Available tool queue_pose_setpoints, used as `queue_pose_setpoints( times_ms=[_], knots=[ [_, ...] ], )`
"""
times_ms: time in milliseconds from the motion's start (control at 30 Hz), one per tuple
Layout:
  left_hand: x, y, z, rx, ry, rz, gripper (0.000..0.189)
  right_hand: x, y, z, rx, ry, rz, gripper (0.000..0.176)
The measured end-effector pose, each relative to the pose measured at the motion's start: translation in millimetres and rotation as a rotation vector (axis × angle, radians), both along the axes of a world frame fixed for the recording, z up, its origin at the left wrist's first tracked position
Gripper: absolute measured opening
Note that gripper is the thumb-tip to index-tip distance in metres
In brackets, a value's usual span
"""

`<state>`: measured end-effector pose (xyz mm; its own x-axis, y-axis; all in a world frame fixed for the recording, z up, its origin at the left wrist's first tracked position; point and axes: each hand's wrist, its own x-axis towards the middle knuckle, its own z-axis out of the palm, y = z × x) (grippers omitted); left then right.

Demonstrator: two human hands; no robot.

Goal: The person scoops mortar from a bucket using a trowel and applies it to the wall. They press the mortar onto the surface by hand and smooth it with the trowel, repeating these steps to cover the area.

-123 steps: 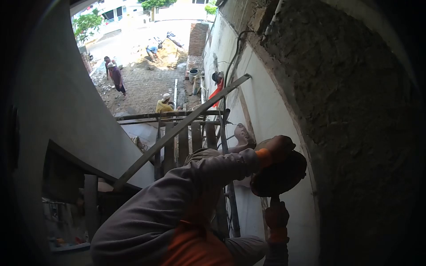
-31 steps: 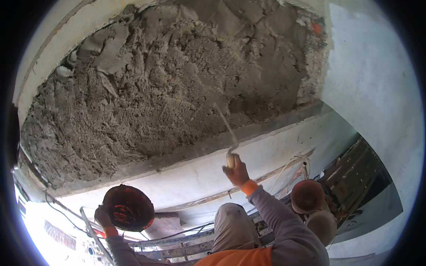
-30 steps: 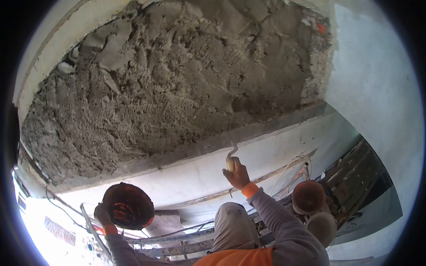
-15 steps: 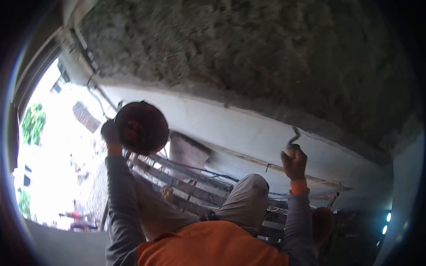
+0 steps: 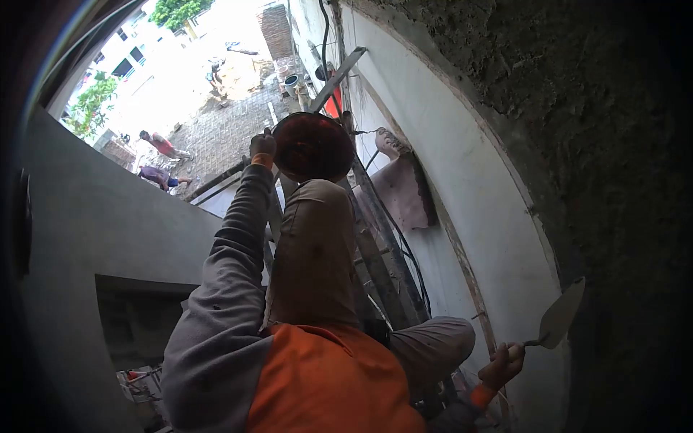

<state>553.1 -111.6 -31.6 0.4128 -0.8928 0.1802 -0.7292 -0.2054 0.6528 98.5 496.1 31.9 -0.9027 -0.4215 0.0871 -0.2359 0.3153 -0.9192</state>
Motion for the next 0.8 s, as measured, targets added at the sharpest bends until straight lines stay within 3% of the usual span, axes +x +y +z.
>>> queue_pose_setpoints(
  times_ms=[67, 133, 167, 233, 267, 300, 367, 400, 467, 567, 667, 700, 800],
  knots=[
    [19.3, 23.7, -18.5, -0.027, -0.039, 0.101, 0.039, 3.9, -8.2, -1.1, 0.027, 0.000, -0.008, 0.015],
    [83.1, -9.0, -124.0, 0.007, -0.285, 0.000, 0.028, 7.0, -17.4, -5.3, 0.052, -0.038, -0.013, 0.014],
    [92.5, 1.0, -144.0, -0.182, -0.569, -0.029, 0.020, 8.0, -21.5, -9.5, 0.045, -0.071, -0.011, 0.014],
    [97.2, 27.0, -147.8, 0.100, -0.491, -0.040, 0.021, 8.9, -32.1, -19.4, 0.034, -0.135, 0.015, 0.013],
    [91.4, 29.1, -151.5, 0.116, -0.068, 0.291, 0.021, 11.3, -39.3, -22.6, 0.038, -0.151, 0.036, 0.013],
    [110.5, 21.6, -205.0, -0.018, -0.158, 0.309, 0.022, 16.2, -46.6, -24.7, 0.041, -0.168, 0.059, 0.013],
    [105.5, 43.6, -177.9, 0.229, 0.296, 0.311, 0.045, 11.9, -50.7, -38.7, 0.034, -0.219, 0.132, 0.013],
    [111.2, 44.0, -190.6, 0.242, 0.283, 0.261, 0.045, 13.7, -59.7, -39.6, 0.040, -0.217, 0.162, 0.013],
    [102.0, 40.3, -212.3, 0.049, 0.378, 0.512, 0.027, 28.6, -72.1, -35.0, 0.046, -0.207, 0.203, 0.013],
    [113.3, 48.7, -235.4, 0.071, 0.500, 0.394, 0.033, 44.4, -87.4, -33.0, 0.069, -0.223, 0.224, 0.013],
    [119.6, 52.1, -245.0, 0.126, 0.748, 0.460, 0.035, 53.7, -94.7, -43.4, 0.041, -0.301, 0.213, 0.011],
    [122.4, 60.4, -229.5, 0.252, 0.806, 0.376, 0.044, 59.0, -98.8, -44.9, 0.042, -0.327, 0.211, 0.011],
    [93.0, 88.0, -156.1, 0.379, 0.718, 0.432, 0.059, 67.2, -102.3, -53.3, 0.052, -0.394, 0.257, 0.010]
  ],
)
